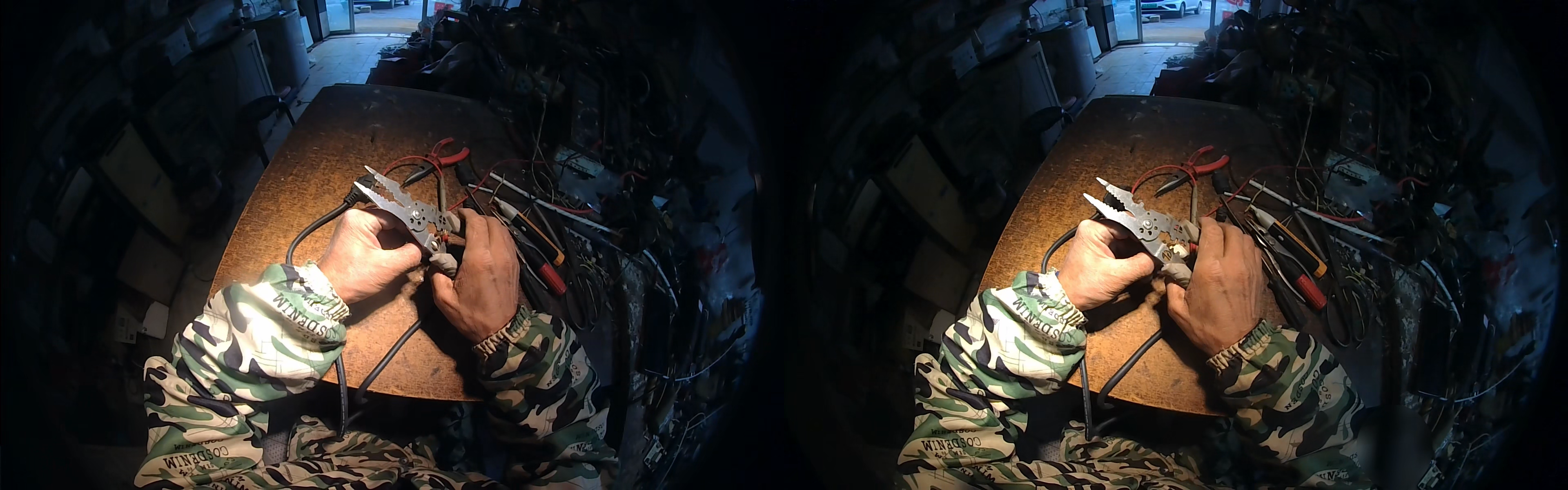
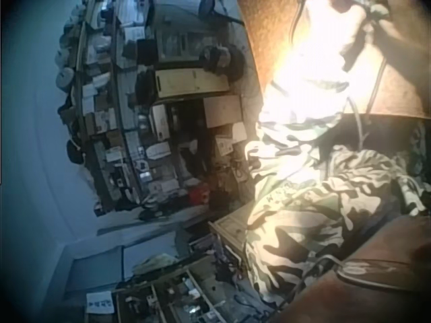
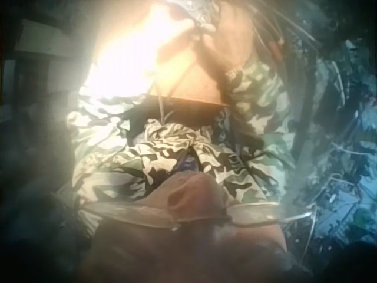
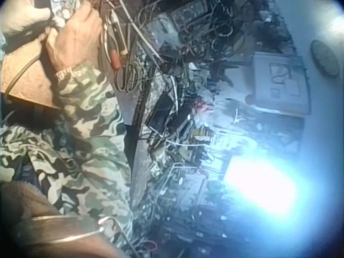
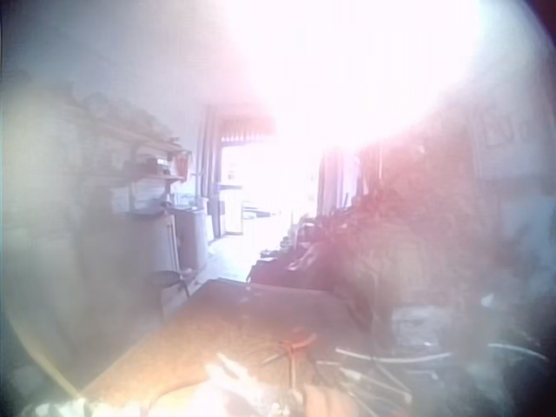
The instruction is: The person strips the insulation from a black electrical cord, twists the exposed wires, and uses pliers to crimp a connector onto the wires. The person then attaches a white plastic connector to the crimped end.
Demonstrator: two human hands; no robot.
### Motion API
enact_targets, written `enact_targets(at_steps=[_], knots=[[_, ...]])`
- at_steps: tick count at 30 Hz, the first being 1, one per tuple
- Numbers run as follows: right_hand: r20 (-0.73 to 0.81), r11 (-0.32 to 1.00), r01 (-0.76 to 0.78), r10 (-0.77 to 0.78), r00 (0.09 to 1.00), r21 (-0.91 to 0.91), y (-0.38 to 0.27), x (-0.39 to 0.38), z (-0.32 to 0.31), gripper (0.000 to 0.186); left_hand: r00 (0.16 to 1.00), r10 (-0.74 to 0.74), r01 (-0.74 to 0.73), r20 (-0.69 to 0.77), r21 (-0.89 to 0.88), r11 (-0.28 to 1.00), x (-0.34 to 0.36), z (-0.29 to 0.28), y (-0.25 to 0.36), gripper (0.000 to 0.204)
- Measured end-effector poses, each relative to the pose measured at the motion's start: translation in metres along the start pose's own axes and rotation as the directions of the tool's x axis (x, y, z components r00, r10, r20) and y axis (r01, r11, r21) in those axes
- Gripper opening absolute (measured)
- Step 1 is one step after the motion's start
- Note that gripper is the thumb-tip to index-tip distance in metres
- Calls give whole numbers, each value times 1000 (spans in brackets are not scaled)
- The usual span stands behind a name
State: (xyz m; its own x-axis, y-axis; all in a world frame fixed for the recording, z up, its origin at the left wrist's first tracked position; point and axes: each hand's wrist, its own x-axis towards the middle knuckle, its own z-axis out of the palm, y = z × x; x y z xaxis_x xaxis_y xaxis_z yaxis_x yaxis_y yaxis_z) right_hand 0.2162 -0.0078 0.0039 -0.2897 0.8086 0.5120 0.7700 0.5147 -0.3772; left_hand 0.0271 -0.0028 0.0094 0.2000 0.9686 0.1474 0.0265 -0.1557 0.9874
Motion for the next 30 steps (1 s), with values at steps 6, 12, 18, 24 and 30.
enact_targets(at_steps=[6,12,18,24,30], knots=[[-5,1000,28,-27,1000,12,-8,0,1,71,996,49,-45,-70,49,998,-5,-5,-7,21],[-24,998,22,-21,1000,56,-9,-2,5,66,999,-1,0,-42,-5,1000,-3,-2,0,23],[25,997,1,-3,1000,79,-15,-1,3,58,996,-12,8,-86,-45,999,-6,0,-1,26],[39,996,-20,17,999,83,-14,-1,4,51,997,6,-3,-71,50,999,-3,-3,-8,22],[34,995,-35,32,999,93,-14,-1,6,39,991,96,-90,-93,74,993,-4,-1,-9,17]])
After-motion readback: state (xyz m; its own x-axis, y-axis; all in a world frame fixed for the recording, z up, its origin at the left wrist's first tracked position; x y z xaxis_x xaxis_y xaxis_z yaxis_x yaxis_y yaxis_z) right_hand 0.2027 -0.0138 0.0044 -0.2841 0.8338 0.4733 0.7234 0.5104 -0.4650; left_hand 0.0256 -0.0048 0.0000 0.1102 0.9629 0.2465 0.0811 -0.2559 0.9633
